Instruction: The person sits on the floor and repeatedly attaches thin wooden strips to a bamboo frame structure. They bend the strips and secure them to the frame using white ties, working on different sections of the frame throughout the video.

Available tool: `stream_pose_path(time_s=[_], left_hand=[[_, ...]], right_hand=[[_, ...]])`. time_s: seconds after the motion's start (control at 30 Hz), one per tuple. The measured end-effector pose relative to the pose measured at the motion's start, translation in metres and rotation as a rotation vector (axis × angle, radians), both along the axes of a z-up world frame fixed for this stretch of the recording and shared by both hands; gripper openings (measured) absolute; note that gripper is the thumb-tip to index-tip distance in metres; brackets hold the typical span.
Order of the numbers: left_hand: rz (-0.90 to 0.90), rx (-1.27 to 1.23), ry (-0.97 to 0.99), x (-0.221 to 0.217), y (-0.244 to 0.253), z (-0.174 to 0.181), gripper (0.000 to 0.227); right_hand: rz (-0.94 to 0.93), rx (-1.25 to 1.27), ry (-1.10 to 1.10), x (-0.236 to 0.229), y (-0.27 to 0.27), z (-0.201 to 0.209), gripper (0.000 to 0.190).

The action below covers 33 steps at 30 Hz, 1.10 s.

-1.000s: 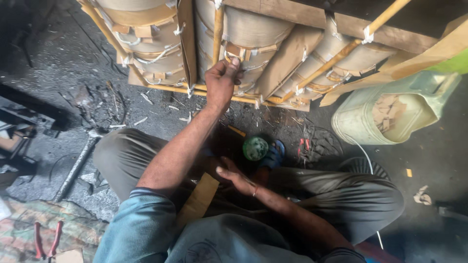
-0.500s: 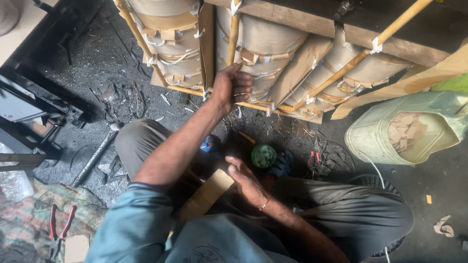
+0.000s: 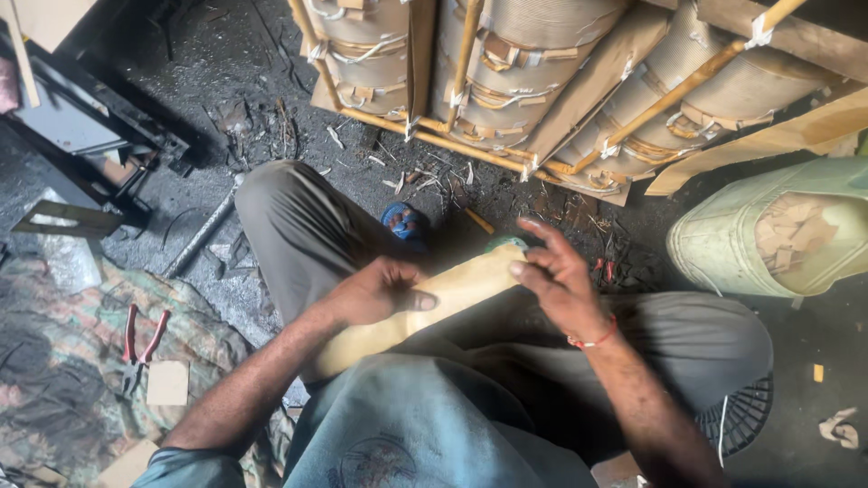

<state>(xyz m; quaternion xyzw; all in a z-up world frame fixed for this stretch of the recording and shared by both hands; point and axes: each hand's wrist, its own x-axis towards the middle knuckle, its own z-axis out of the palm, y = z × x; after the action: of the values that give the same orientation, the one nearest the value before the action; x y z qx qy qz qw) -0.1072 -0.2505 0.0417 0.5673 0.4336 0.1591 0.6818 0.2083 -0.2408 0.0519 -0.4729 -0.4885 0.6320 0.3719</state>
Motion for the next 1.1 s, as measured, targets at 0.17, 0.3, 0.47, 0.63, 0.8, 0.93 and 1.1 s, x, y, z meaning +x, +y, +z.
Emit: stream_pose_path(time_s=[0.17,0.3,0.47,0.63,0.8,0.93,1.1], left_hand=[[-0.099,0.186,0.119,-0.003,-0.002,0.02,0.027],[-0.029,0.206,0.238,0.0,-0.02,0.036,0.027],[0.071,0.208,0.252,-0.012,-0.046,0.052,0.028],[0.148,0.229,0.336,-0.031,-0.073,0.055,0.027],[0.265,0.32,0.264,-0.027,-0.085,0.047,0.032],[0.308,0.351,0.263,-0.034,-0.08,0.041,0.04],[0.382,0.534,0.004,-0.046,-0.076,0.032,0.038]], right_hand=[[0.038,0.212,-0.099,0.004,0.007,0.032,0.064],[0.143,0.264,-0.037,0.002,0.008,0.039,0.066],[0.101,0.568,-0.431,0.005,0.03,0.053,0.063],[0.151,0.393,-0.149,0.012,0.047,0.062,0.058],[0.107,0.199,-0.093,0.015,0.061,0.048,0.057],[0.079,0.014,0.052,0.018,0.065,0.052,0.055],[0.015,0.042,0.003,0.015,0.067,0.046,0.053]])
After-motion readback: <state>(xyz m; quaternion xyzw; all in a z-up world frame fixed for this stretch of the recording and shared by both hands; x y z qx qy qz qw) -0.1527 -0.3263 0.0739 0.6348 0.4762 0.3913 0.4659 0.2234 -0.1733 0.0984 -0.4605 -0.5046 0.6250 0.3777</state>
